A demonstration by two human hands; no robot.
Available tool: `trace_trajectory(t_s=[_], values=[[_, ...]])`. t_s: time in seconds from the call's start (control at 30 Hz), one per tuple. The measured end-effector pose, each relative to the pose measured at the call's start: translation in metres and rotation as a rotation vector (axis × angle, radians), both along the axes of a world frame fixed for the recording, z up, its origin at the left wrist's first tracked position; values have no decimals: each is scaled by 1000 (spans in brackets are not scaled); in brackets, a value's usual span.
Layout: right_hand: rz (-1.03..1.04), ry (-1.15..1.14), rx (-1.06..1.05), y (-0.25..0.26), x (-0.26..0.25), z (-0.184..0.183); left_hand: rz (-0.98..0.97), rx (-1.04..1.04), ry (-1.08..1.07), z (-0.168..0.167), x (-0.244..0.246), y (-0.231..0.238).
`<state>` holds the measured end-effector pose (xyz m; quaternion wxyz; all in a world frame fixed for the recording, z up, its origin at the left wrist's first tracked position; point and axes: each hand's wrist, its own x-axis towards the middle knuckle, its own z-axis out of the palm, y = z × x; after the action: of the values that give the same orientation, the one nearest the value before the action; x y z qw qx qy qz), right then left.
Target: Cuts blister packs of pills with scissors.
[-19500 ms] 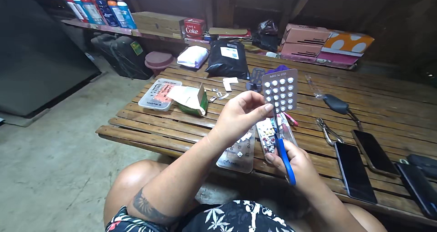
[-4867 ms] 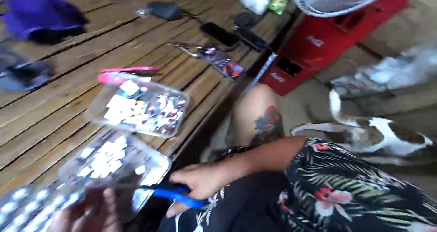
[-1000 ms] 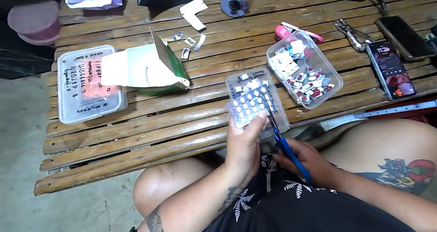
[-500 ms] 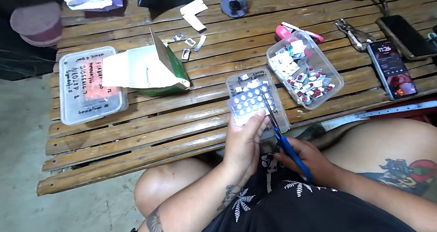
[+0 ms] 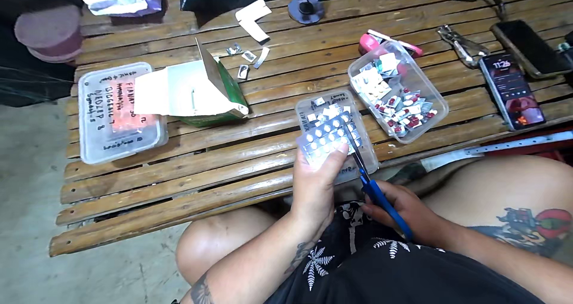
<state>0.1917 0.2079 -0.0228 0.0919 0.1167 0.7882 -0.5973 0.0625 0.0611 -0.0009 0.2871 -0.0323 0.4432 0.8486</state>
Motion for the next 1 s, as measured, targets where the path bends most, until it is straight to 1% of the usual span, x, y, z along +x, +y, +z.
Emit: trace_trajectory(t_s=[0.3, 0.5, 0.77, 1.0], values=[[30, -6, -31, 3, -2, 2, -14, -9, -4, 0, 2, 0], [44, -4, 55, 4, -5, 4, -21, 7, -25, 0, 0, -1], [46, -40, 86, 3, -9, 7, 15, -11, -108, 6, 0, 1], [43, -54, 93, 2, -9, 5, 28, -14, -129, 4, -1, 2]])
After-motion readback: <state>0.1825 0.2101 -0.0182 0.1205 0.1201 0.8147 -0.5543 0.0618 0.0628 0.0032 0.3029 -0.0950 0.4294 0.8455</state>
